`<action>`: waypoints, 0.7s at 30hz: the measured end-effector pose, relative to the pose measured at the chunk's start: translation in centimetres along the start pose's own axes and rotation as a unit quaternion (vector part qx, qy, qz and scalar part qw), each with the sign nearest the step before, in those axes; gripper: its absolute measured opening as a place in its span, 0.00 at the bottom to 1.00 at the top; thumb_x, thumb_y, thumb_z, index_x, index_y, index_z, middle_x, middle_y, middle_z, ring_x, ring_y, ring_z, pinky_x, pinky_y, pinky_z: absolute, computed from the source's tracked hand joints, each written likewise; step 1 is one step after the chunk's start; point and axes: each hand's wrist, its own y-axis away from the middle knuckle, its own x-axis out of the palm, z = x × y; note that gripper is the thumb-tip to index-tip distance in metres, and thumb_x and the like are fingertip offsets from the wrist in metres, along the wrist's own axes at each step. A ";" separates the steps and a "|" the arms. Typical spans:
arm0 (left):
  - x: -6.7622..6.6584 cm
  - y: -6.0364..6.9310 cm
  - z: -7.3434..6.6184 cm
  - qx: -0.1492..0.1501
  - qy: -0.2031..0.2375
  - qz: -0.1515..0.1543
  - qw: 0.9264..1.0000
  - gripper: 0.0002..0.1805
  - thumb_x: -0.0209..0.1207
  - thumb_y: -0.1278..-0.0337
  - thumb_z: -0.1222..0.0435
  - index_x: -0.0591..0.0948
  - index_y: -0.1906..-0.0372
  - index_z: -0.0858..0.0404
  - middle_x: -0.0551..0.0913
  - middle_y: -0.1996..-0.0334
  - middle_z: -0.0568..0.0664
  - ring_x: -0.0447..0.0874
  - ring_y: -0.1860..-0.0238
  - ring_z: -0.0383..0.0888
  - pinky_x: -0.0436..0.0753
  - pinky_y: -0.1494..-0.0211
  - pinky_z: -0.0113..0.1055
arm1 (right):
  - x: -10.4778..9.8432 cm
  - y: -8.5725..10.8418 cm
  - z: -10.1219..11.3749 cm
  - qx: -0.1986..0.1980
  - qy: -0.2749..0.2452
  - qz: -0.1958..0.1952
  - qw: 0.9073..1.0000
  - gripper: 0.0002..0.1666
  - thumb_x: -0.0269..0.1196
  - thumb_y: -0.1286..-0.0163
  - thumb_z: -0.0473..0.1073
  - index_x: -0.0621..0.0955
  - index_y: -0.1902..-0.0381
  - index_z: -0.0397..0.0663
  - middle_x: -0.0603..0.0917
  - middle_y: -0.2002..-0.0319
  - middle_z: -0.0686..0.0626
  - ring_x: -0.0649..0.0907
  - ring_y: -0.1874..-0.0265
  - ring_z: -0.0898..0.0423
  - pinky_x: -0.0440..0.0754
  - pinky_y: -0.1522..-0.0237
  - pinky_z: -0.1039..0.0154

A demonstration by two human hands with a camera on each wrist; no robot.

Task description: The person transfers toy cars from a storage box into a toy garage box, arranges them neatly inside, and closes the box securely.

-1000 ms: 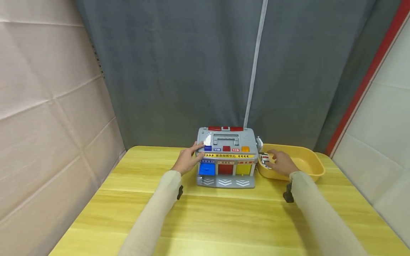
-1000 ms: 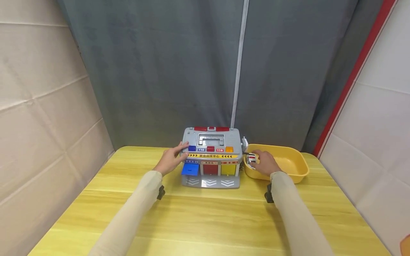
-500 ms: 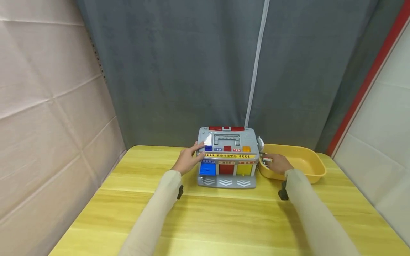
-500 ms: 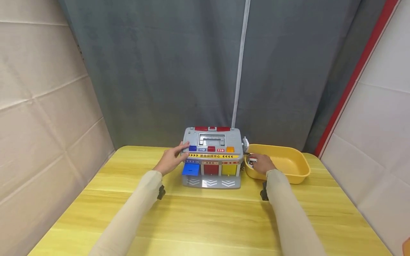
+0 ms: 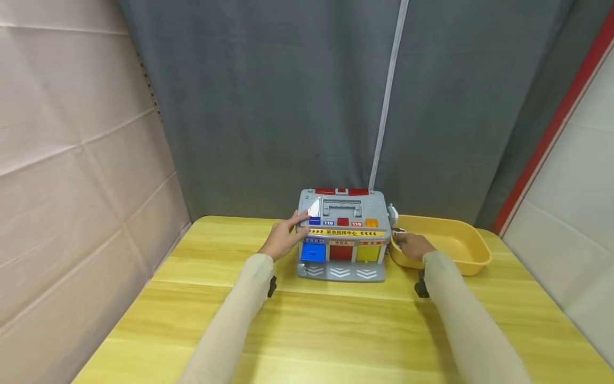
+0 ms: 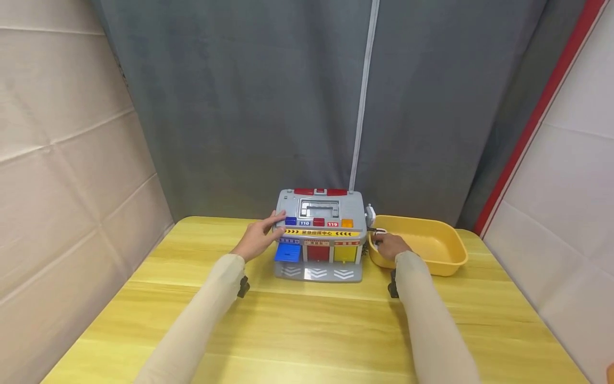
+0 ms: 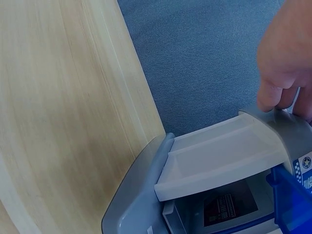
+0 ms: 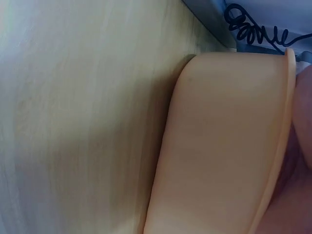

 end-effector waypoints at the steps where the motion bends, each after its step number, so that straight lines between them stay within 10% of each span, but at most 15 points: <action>1: 0.0 0.0 0.0 -0.001 -0.001 -0.001 1.000 0.26 0.56 0.28 0.53 0.73 0.29 0.50 0.65 0.24 0.36 0.50 0.18 0.44 0.60 0.18 0.47 | 0.0 -0.1 -0.1 0.002 0.002 -0.005 1.000 0.25 0.49 0.27 0.40 0.77 0.35 0.39 0.78 0.37 0.28 0.74 0.36 0.26 0.73 0.33 0.33; 21: 0.3 -0.1 0.2 -0.004 -0.010 0.000 1.000 0.26 0.56 0.28 0.51 0.73 0.29 0.47 0.64 0.24 0.34 0.51 0.19 0.42 0.59 0.17 0.49 | -0.1 -0.1 -0.9 0.059 -0.025 -0.089 0.994 0.24 0.63 0.36 0.47 0.84 0.45 0.44 0.82 0.41 0.30 0.80 0.47 0.31 0.79 0.41 0.35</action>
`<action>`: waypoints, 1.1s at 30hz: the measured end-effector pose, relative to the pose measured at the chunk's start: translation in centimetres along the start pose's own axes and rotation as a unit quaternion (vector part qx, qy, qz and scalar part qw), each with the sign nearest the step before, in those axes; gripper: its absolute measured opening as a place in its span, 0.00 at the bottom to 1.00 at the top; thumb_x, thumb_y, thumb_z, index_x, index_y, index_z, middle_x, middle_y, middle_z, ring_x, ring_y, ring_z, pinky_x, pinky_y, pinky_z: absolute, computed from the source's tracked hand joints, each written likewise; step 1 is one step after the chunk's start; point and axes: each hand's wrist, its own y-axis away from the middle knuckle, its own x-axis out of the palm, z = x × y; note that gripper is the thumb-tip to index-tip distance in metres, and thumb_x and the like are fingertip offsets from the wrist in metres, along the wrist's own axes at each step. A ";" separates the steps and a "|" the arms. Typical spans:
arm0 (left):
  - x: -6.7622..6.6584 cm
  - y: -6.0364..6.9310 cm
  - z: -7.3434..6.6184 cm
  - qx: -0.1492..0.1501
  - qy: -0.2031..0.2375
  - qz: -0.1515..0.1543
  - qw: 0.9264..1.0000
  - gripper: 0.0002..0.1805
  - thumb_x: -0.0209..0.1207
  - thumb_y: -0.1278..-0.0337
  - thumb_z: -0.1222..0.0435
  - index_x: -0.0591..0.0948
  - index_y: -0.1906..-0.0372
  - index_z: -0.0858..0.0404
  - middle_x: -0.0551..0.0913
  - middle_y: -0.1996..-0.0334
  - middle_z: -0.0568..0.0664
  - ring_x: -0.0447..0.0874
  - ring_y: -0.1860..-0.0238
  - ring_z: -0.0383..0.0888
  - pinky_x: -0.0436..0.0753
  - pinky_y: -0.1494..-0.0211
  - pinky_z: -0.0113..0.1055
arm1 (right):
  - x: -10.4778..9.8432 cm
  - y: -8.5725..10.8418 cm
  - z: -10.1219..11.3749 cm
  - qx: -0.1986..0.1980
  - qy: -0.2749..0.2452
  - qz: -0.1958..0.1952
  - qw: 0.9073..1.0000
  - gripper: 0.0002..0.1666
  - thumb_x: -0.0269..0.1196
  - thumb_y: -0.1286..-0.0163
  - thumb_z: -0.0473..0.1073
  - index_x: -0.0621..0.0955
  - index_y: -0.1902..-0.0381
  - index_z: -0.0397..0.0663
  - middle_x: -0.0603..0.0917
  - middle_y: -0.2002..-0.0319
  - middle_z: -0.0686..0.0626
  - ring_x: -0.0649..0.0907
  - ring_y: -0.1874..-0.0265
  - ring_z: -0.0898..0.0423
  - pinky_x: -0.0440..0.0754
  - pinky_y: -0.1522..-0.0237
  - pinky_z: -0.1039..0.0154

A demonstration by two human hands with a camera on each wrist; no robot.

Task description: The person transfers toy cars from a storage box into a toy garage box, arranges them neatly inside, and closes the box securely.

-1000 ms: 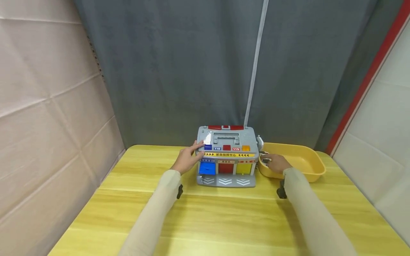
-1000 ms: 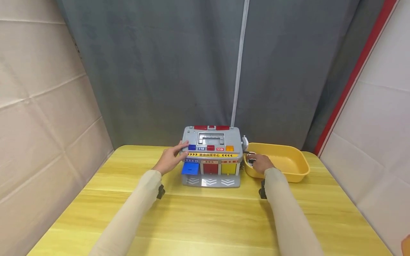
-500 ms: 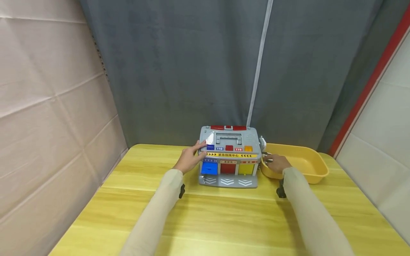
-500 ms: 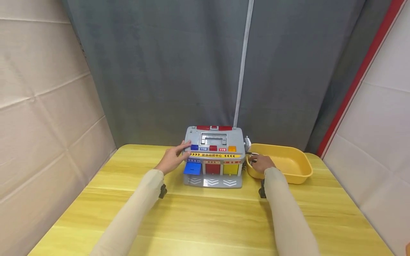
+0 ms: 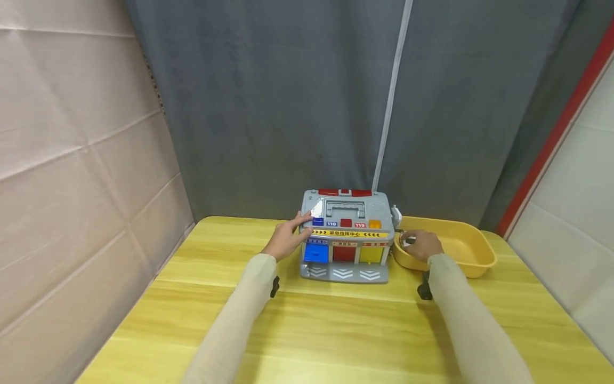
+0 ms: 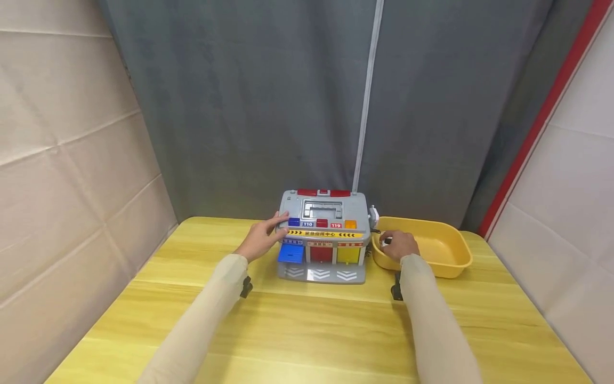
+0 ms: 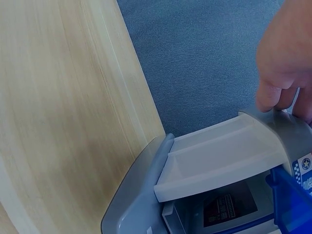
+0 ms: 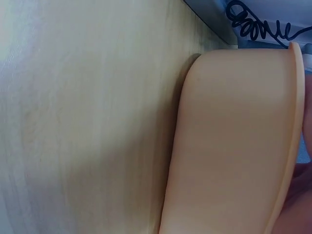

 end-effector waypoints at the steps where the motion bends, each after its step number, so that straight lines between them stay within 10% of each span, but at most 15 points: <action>1: 0.0 0.0 0.0 -0.001 0.000 0.000 1.000 0.26 0.56 0.28 0.51 0.73 0.29 0.47 0.64 0.24 0.34 0.51 0.19 0.42 0.59 0.17 0.49 | 0.0 0.0 0.0 -0.001 0.001 -0.003 1.000 0.24 0.63 0.36 0.48 0.84 0.44 0.44 0.81 0.41 0.30 0.80 0.46 0.30 0.78 0.40 0.35; 19: 0.0 -0.2 -0.1 -0.011 0.005 0.002 1.000 0.26 0.55 0.28 0.51 0.73 0.28 0.47 0.64 0.24 0.34 0.50 0.18 0.46 0.58 0.17 0.50 | -2.2 1.9 -0.2 0.005 -0.062 -0.007 0.998 0.32 0.63 0.33 0.58 0.81 0.38 0.45 0.78 0.37 0.30 0.78 0.44 0.34 0.77 0.42 0.34; 27: -0.1 0.1 -0.3 0.005 0.000 -0.002 1.000 0.26 0.55 0.27 0.51 0.73 0.28 0.48 0.65 0.24 0.34 0.50 0.19 0.40 0.59 0.17 0.47 | -3.4 3.2 0.0 -0.037 -0.041 -0.019 0.998 0.31 0.67 0.35 0.59 0.82 0.40 0.47 0.85 0.46 0.33 0.78 0.65 0.49 0.77 0.63 0.58; 33: 0.0 0.1 -0.2 0.007 -0.003 -0.003 1.000 0.26 0.55 0.27 0.51 0.73 0.28 0.47 0.65 0.24 0.33 0.50 0.19 0.40 0.58 0.16 0.47 | -4.1 4.4 0.8 -0.060 -0.035 -0.031 0.997 0.30 0.70 0.37 0.56 0.83 0.41 0.50 0.86 0.50 0.36 0.79 0.62 0.48 0.75 0.65 0.60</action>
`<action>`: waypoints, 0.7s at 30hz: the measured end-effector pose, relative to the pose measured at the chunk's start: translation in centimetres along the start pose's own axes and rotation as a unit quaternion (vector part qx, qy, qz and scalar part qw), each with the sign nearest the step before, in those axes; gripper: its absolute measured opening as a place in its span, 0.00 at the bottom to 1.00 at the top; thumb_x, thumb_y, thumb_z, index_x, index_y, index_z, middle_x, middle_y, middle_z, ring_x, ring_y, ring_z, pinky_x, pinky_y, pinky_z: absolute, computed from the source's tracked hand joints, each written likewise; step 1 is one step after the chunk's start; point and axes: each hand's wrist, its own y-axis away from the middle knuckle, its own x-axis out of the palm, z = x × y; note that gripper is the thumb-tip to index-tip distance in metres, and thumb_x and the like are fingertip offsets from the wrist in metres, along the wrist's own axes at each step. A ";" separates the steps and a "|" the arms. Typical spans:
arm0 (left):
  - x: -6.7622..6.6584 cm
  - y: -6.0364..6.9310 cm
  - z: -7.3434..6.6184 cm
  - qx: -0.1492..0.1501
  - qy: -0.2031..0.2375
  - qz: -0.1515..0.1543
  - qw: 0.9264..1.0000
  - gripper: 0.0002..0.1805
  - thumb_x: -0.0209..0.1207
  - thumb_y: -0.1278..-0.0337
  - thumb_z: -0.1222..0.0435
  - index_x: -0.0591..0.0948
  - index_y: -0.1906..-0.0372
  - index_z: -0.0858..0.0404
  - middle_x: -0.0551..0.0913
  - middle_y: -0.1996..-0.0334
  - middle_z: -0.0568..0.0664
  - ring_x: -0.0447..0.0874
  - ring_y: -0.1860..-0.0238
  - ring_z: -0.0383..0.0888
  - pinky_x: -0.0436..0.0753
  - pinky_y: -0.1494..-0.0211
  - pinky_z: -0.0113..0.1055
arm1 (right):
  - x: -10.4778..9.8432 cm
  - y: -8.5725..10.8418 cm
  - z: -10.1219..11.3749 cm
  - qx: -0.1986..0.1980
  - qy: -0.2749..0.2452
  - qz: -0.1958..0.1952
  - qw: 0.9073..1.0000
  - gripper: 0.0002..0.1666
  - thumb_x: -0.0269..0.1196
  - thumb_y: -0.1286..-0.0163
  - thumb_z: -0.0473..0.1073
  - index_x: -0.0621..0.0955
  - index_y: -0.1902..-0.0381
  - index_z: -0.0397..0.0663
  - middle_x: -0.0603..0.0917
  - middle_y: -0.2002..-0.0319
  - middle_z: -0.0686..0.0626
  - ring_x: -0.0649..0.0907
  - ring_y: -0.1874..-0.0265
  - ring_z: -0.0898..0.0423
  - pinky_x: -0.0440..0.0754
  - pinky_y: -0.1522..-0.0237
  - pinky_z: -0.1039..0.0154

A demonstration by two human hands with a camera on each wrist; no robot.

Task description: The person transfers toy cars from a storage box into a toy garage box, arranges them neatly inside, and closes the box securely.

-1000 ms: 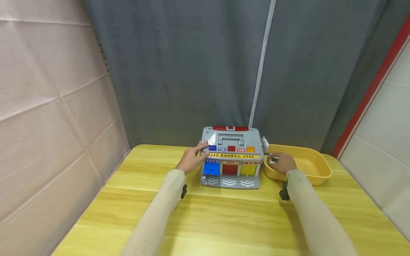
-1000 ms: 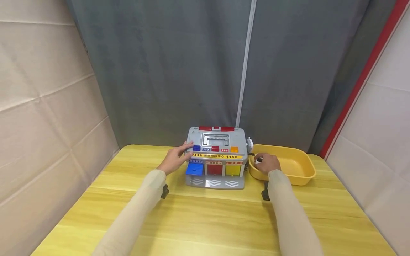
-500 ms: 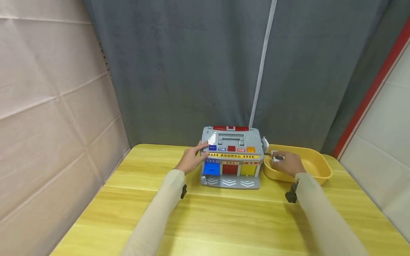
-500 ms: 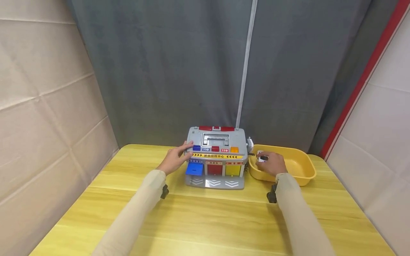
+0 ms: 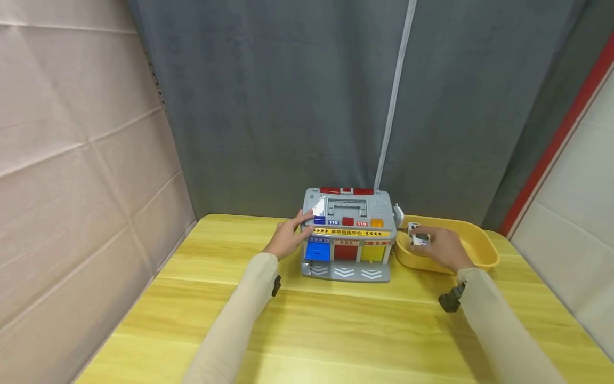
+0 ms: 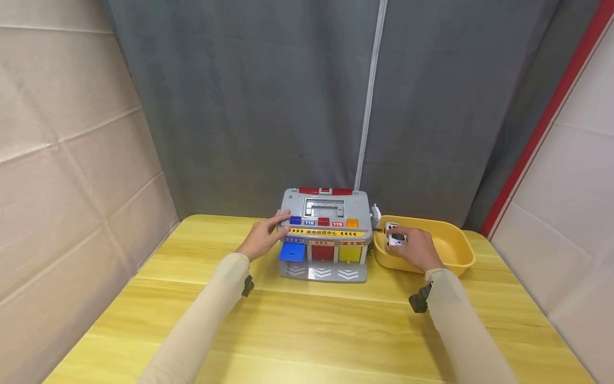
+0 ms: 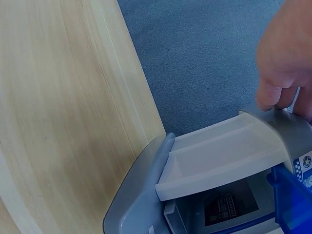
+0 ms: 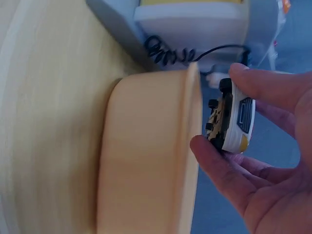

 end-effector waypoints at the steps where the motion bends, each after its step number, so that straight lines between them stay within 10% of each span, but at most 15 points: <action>1: 0.0 0.0 0.0 0.001 0.001 0.000 1.000 0.26 0.55 0.27 0.51 0.73 0.28 0.47 0.65 0.24 0.34 0.50 0.19 0.40 0.58 0.16 0.47 | -0.1 0.2 0.2 -0.005 0.001 -0.003 1.000 0.29 0.70 0.37 0.56 0.84 0.41 0.50 0.86 0.50 0.36 0.80 0.62 0.47 0.75 0.64 0.59; 10: 0.1 0.1 0.0 0.005 0.001 -0.001 1.000 0.25 0.54 0.27 0.51 0.73 0.28 0.48 0.65 0.24 0.34 0.50 0.19 0.40 0.59 0.17 0.47 | -1.0 2.2 1.6 -0.037 0.017 -0.019 0.999 0.26 0.72 0.38 0.51 0.85 0.43 0.50 0.87 0.51 0.35 0.84 0.58 0.42 0.81 0.59 0.46; 21: 0.0 0.2 -0.1 -0.003 0.005 0.002 1.000 0.26 0.54 0.27 0.51 0.72 0.28 0.48 0.64 0.24 0.35 0.50 0.18 0.46 0.57 0.16 0.50 | 0.0 4.8 2.1 -0.030 0.008 -0.037 0.999 0.26 0.73 0.38 0.49 0.85 0.42 0.50 0.86 0.56 0.35 0.80 0.67 0.50 0.73 0.67 0.63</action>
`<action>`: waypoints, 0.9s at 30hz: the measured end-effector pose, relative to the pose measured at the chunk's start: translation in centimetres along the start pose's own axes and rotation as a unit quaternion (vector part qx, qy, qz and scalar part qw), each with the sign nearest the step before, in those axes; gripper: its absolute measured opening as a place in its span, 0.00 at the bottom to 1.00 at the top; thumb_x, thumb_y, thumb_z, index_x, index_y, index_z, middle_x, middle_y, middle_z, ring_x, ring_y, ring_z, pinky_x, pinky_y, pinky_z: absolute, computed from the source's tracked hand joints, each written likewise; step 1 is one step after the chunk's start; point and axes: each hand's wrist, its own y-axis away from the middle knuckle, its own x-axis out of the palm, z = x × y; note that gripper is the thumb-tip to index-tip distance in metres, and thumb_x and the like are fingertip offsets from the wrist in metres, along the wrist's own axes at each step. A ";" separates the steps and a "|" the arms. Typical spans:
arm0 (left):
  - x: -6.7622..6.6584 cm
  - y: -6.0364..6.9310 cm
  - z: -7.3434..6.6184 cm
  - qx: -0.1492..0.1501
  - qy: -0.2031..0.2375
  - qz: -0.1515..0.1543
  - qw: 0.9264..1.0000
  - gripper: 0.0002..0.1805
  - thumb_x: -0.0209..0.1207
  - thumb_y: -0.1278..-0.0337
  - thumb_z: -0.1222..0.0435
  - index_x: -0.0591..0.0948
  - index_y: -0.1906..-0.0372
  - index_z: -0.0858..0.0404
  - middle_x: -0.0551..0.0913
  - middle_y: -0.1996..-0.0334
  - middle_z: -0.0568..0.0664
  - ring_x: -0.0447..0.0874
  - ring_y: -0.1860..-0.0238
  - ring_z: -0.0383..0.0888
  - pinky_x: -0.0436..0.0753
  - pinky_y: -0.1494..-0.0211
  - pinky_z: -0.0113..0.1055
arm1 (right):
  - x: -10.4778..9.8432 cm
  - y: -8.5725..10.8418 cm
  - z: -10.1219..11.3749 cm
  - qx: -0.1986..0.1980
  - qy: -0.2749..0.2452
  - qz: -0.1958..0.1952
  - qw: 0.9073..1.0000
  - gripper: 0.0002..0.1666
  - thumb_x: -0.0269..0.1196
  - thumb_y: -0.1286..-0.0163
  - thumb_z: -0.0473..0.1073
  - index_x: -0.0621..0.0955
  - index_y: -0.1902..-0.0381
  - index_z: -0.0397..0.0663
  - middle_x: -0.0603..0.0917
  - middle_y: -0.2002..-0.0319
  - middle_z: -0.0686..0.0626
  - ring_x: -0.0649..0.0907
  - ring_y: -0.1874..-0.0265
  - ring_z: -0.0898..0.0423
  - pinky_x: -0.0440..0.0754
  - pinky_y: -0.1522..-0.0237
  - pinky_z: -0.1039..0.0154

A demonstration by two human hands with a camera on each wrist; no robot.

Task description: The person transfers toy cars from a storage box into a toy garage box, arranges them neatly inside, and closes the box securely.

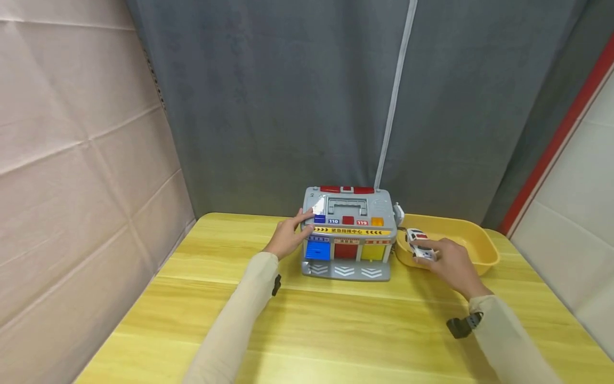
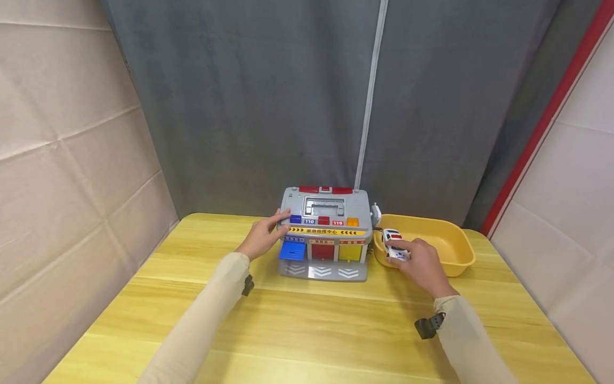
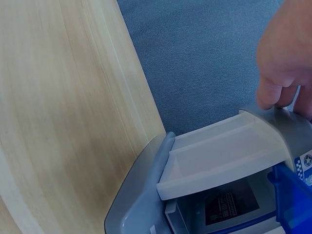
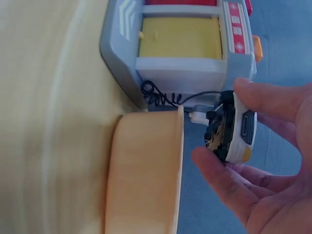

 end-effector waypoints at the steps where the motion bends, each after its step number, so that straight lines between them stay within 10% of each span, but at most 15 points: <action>1: 0.0 0.0 0.0 -0.002 -0.001 0.000 1.000 0.26 0.54 0.27 0.51 0.72 0.28 0.48 0.64 0.24 0.34 0.50 0.18 0.45 0.57 0.16 0.49 | 0.1 0.2 0.0 -0.006 0.000 -0.006 1.000 0.25 0.73 0.39 0.48 0.86 0.43 0.50 0.86 0.58 0.35 0.81 0.67 0.51 0.74 0.67 0.63; 27: 0.1 0.0 0.0 -0.006 -0.008 -0.006 1.000 0.25 0.54 0.27 0.51 0.73 0.28 0.47 0.64 0.24 0.33 0.51 0.18 0.43 0.59 0.17 0.48 | 3.6 3.2 2.0 -0.065 0.021 -0.044 0.997 0.23 0.76 0.43 0.45 0.88 0.48 0.54 0.80 0.70 0.50 0.72 0.73 0.58 0.67 0.71 0.67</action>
